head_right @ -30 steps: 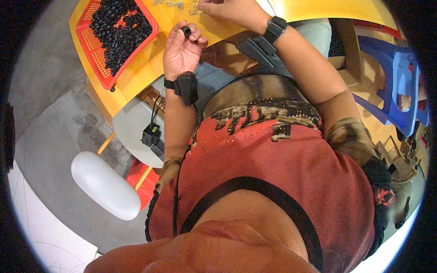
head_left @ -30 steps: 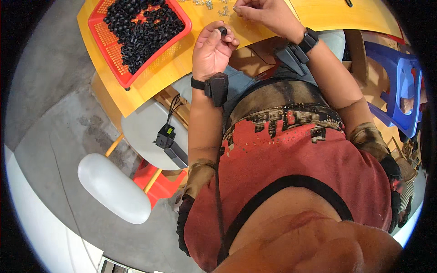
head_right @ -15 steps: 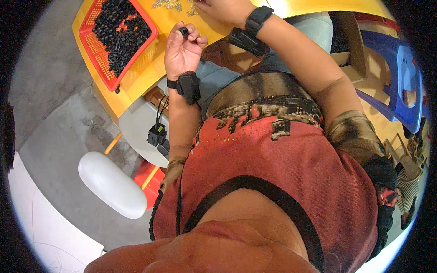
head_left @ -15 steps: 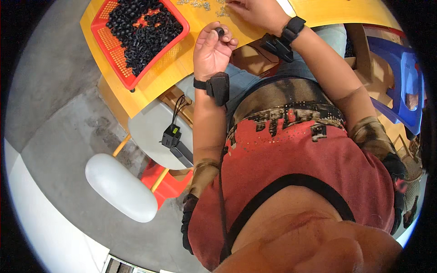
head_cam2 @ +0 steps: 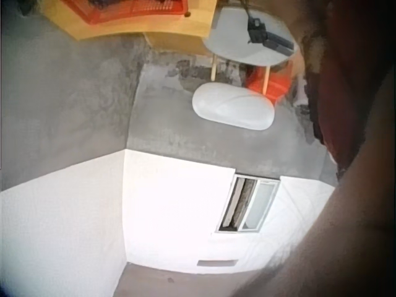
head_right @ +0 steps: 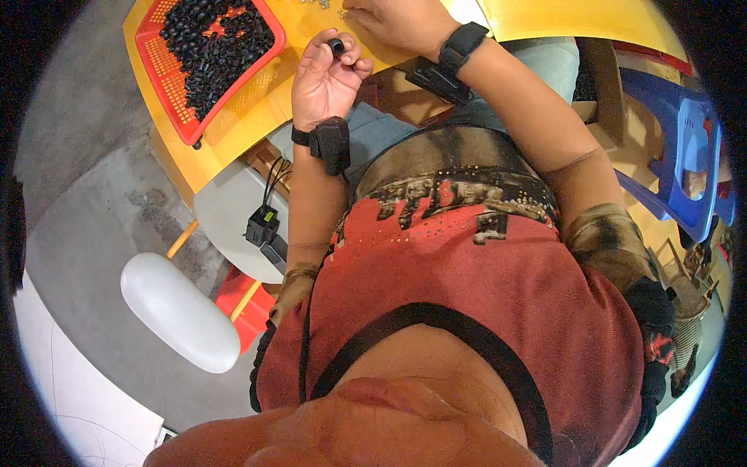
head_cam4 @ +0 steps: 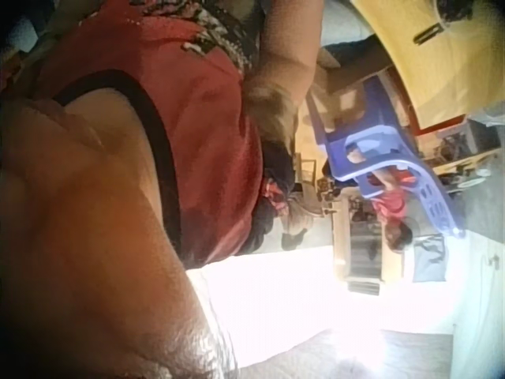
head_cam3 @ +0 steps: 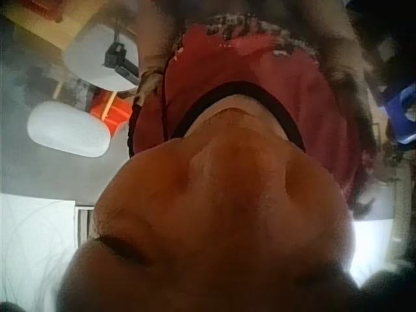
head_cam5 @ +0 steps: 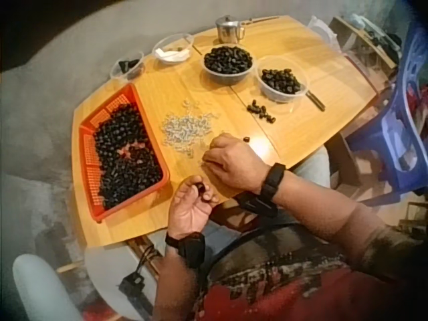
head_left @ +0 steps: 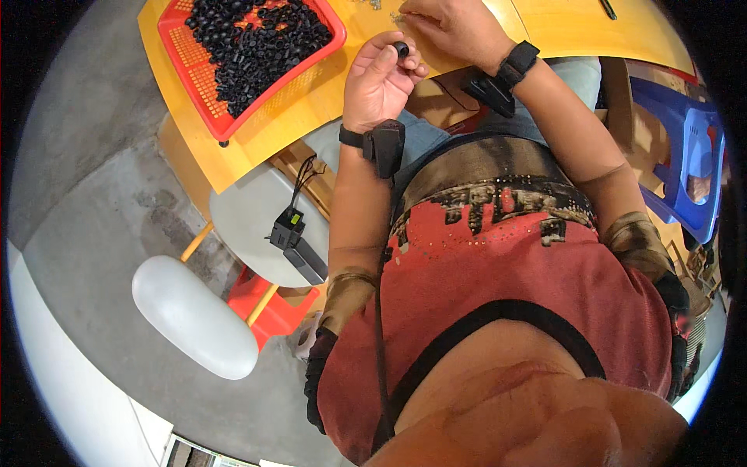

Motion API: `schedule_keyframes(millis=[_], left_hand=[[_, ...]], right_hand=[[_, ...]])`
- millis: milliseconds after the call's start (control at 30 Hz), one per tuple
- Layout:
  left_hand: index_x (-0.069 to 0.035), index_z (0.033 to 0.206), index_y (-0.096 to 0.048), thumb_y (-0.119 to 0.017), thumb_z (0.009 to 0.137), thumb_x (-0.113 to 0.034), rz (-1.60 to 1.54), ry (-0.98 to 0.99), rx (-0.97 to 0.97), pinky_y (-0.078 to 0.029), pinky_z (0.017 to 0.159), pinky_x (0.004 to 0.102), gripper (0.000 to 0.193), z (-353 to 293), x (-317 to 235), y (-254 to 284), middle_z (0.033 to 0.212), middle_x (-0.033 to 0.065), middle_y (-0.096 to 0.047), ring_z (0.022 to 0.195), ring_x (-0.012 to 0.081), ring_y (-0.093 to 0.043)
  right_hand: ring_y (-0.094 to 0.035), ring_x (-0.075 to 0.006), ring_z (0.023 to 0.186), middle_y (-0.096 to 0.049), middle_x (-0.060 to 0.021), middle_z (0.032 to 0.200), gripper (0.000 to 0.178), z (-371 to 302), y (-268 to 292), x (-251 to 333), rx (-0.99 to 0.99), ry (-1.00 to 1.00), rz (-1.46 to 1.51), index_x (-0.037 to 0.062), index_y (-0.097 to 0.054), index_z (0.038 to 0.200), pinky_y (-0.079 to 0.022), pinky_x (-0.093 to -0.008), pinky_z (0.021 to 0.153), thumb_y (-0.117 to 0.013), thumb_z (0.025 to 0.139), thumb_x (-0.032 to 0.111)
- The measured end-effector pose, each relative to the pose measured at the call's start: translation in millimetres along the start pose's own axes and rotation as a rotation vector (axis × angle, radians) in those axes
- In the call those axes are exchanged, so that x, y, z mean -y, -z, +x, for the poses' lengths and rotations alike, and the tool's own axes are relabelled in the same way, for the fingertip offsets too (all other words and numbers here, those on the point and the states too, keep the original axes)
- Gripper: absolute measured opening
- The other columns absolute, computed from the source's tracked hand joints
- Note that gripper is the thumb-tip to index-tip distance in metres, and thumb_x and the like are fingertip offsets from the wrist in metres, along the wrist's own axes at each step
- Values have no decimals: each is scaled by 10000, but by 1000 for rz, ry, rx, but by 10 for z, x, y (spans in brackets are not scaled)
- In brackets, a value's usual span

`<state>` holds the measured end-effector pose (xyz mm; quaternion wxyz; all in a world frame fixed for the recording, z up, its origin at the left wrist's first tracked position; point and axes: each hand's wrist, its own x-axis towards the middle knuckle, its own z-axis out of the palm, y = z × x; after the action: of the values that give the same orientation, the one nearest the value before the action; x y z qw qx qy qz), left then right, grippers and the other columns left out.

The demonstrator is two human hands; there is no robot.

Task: The person assembles black plastic components with metallic and circular fasteners by hand on a manufacturing table.

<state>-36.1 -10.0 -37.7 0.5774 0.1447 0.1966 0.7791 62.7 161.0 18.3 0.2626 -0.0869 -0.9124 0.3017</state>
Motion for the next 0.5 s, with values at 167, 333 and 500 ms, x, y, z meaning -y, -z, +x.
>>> schedule_keyframes(millis=[167, 333, 500], left_hand=[[-82, 1231, -660, -680, 992, -160, -18, 1, 4, -476, 873, 386, 251, 4, 2, 15, 1066, 91, -620, 909, 176, -551], [-46, 1217, -656, -673, 994, -124, -78, -2, 31, -530, 876, 391, 237, 13, 88, -60, 1069, 98, -664, 917, 190, -600], [-46, 1217, -655, -678, 992, -129, -89, 15, 45, -537, 877, 396, 241, 39, 92, -109, 1059, 98, -670, 917, 193, -603]], right_hand=[[-610, -364, 817, -620, -157, 808, 84, 5, -92, -78, 64, -2, -49, 13, -717, 854, -513, -449, 728, -720, 850, 97], [-611, -366, 824, -623, -162, 815, 86, -47, 68, -34, 27, 10, -52, 12, -716, 848, -512, -454, 729, -723, 844, 98], [-609, -367, 834, -624, -166, 825, 86, -19, 55, -47, 3, 18, -41, 12, -717, 853, -508, -456, 738, -724, 840, 97]])
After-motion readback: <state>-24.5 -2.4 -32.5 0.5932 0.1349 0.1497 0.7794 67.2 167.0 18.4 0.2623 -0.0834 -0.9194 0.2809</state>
